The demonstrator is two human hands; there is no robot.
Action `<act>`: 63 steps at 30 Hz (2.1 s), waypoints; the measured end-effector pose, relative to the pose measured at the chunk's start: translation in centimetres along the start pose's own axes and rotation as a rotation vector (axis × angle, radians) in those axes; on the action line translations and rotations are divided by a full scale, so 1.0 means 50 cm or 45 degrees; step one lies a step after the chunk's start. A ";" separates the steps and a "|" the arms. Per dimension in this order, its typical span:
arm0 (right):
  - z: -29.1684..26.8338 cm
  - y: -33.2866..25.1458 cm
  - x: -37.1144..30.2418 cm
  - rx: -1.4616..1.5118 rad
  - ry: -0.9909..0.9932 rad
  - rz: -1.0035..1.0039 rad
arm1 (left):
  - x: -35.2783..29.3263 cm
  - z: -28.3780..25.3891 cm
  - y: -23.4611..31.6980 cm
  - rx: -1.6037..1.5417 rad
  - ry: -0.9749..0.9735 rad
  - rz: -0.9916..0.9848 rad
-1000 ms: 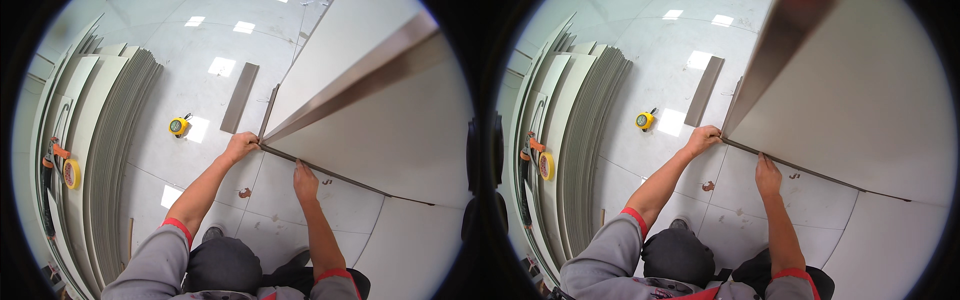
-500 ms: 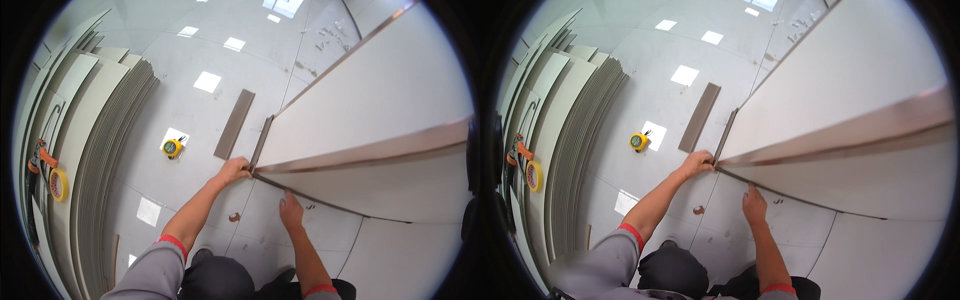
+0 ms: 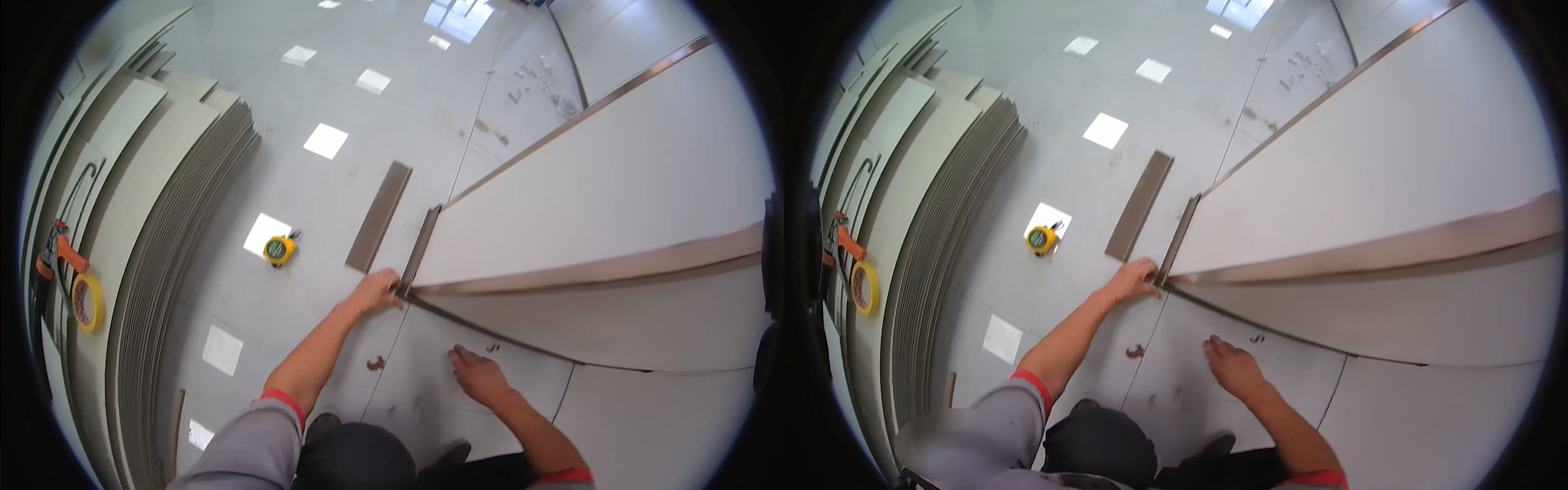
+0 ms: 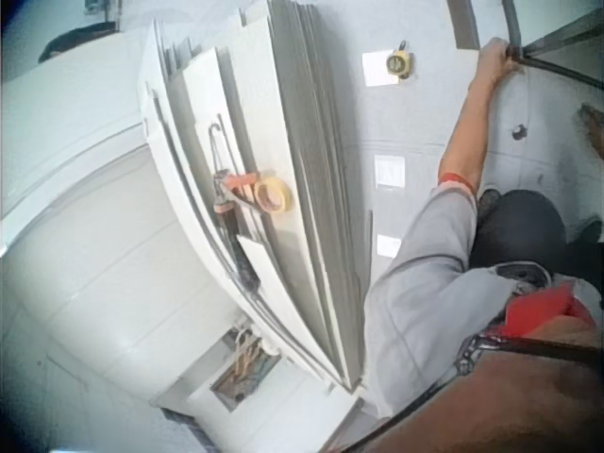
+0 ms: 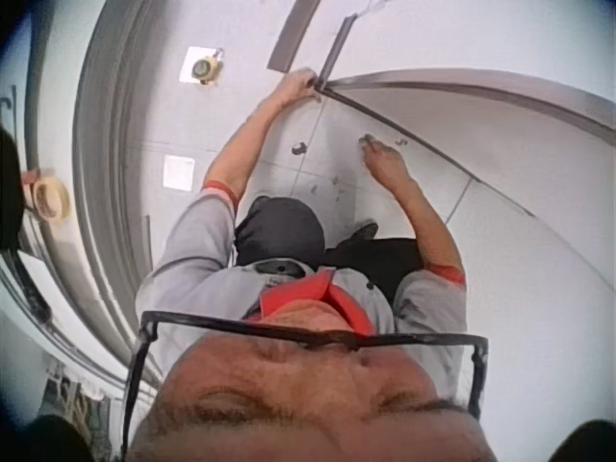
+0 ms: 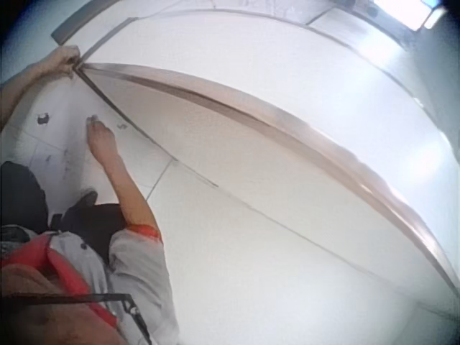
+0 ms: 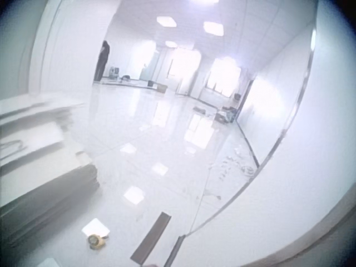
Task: The person installs a metal trim piece along the bottom edge of a white cabinet door. They position the trim, align it with the door edge, and secure it in place by hand while kneeling on the floor.
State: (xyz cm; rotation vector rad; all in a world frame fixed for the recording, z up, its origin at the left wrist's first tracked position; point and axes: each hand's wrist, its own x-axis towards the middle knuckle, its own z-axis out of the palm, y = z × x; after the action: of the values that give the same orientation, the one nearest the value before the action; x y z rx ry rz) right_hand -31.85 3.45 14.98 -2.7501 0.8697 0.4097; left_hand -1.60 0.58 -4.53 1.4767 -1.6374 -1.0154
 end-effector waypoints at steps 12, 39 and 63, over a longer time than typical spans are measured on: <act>-0.108 -0.106 -0.142 0.191 -0.415 -0.274 | -0.126 -0.038 0.089 -0.111 0.202 -0.417; -0.048 -0.249 -0.408 0.350 -0.780 -0.040 | -0.716 -0.228 0.957 0.375 0.197 -0.449; -0.938 -0.335 -0.396 0.483 -0.540 0.684 | -0.920 -0.883 1.122 0.352 0.291 -1.526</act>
State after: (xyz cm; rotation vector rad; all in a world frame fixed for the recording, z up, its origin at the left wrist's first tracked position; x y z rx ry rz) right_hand -28.42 13.29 67.55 -1.9593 1.3835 0.7901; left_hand 17.44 44.45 65.63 2.7399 -0.6243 -1.1245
